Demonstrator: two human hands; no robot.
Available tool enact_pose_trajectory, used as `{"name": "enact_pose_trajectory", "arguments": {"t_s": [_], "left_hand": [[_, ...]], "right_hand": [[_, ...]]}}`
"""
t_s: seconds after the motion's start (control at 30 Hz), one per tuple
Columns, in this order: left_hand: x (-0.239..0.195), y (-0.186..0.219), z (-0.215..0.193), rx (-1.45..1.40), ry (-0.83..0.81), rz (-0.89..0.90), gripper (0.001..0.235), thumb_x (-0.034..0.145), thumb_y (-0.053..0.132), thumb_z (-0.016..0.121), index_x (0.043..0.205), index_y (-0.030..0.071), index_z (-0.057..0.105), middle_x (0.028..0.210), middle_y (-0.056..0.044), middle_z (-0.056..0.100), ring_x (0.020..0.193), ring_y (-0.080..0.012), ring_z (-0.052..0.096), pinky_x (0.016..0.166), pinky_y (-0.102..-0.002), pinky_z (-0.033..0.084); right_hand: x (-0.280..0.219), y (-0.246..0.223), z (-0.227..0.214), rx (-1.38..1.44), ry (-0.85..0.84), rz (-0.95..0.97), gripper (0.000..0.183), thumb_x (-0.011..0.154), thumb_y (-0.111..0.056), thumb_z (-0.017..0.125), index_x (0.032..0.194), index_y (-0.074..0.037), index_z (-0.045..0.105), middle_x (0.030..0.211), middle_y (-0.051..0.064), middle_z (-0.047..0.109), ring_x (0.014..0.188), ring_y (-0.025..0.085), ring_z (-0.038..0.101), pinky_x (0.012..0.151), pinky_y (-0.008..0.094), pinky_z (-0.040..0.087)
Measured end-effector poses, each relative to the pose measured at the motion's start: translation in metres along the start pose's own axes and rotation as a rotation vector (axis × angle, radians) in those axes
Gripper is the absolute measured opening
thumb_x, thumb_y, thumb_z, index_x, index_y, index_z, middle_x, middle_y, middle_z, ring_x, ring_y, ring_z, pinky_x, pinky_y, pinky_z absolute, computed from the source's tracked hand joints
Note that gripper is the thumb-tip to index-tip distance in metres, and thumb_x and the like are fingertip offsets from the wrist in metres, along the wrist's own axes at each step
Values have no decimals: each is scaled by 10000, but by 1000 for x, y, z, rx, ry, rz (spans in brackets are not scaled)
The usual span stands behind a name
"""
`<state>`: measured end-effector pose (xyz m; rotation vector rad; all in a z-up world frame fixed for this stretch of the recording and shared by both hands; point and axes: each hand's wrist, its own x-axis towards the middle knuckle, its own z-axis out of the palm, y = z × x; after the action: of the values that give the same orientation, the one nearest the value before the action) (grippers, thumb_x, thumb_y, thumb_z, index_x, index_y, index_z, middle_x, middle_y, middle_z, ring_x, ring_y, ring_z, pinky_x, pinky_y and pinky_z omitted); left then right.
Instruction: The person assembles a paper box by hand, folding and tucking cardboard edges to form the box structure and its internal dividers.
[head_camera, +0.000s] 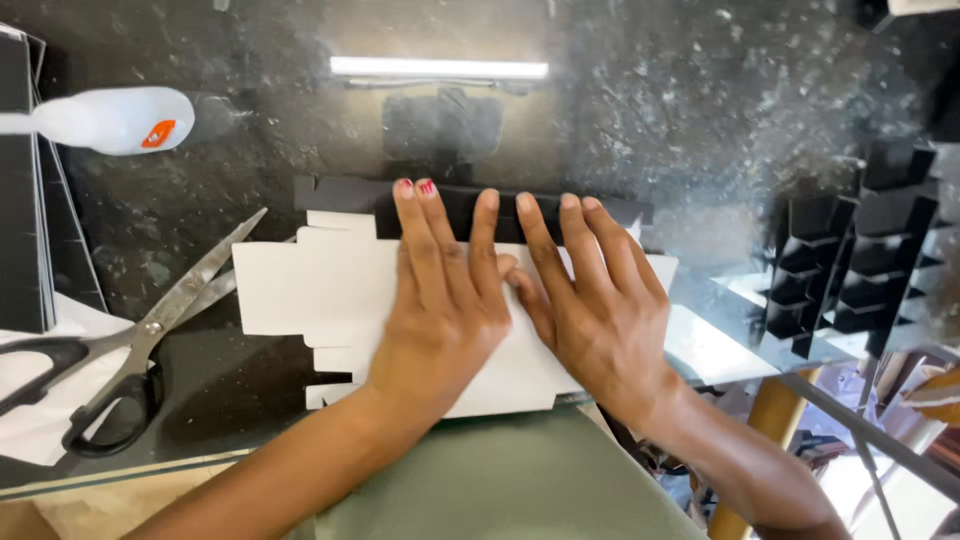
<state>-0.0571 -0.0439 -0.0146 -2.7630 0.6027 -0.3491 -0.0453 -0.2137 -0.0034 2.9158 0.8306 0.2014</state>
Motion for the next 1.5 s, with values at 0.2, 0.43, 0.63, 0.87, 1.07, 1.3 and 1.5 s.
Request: {"name": "enact_pose_trajectory", "arguments": {"t_s": [0.2, 0.43, 0.63, 0.87, 1.07, 1.3, 1.5], "left_hand": [[-11, -32, -5, -511, 47, -51, 416, 1102, 301, 683, 1416, 60, 557, 1358, -320, 589, 1312, -434, 563, 1010, -447, 586], [18, -24, -2, -1203, 380, -292, 228, 1092, 11, 409, 1094, -73, 621, 1044, -211, 607, 1204, -420, 483, 1063, -504, 438], [22, -26, 2, -1158, 343, -283, 137, 1068, -12, 490, 1095, -52, 619, 1052, -177, 602, 1033, -346, 522, 922, -435, 440], [-3, -69, 9, -917, 215, 82, 237, 994, -128, 721, 1228, -149, 686, 1077, -198, 529, 1047, -357, 498, 803, -435, 505], [-18, -61, 10, -356, 450, 172, 92, 992, -54, 740, 971, 35, 728, 867, -39, 597, 864, -187, 639, 713, -258, 541], [-17, -60, 20, -413, 343, 125, 190, 977, -95, 725, 913, 80, 689, 785, 14, 488, 736, -123, 526, 604, -216, 478], [18, -75, 30, -574, -129, 52, 346, 526, -75, 688, 660, 122, 438, 677, -5, 421, 525, -251, 496, 365, -380, 384]], "right_hand": [[-1, 17, 2, 398, 35, -21, 401, 1119, -237, 601, 1463, -33, 564, 1198, 226, 624, 1029, 348, 580, 820, 429, 531], [25, 0, -10, 711, 187, 62, 262, 1052, 97, 426, 1229, 96, 620, 1165, 241, 584, 1077, 391, 543, 941, 443, 440], [27, -4, -9, 799, 222, 138, 220, 1105, -95, 464, 1230, 26, 599, 1149, 161, 657, 1076, 325, 598, 983, 419, 410], [17, -12, 9, 791, 406, 106, 46, 981, 118, 715, 1017, 93, 701, 983, 157, 583, 912, 285, 526, 778, 350, 448], [-1, -16, 2, 558, 308, -12, 134, 1051, -3, 661, 1163, 38, 722, 1083, 150, 662, 972, 351, 583, 902, 441, 502], [16, -19, -15, 474, 228, -90, 134, 1040, 56, 643, 1125, 116, 727, 1050, 240, 725, 954, 388, 697, 928, 479, 587], [41, 0, -23, 545, 46, -56, 167, 982, 188, 636, 1086, 89, 721, 1026, 189, 740, 914, 322, 687, 774, 389, 572]]}}
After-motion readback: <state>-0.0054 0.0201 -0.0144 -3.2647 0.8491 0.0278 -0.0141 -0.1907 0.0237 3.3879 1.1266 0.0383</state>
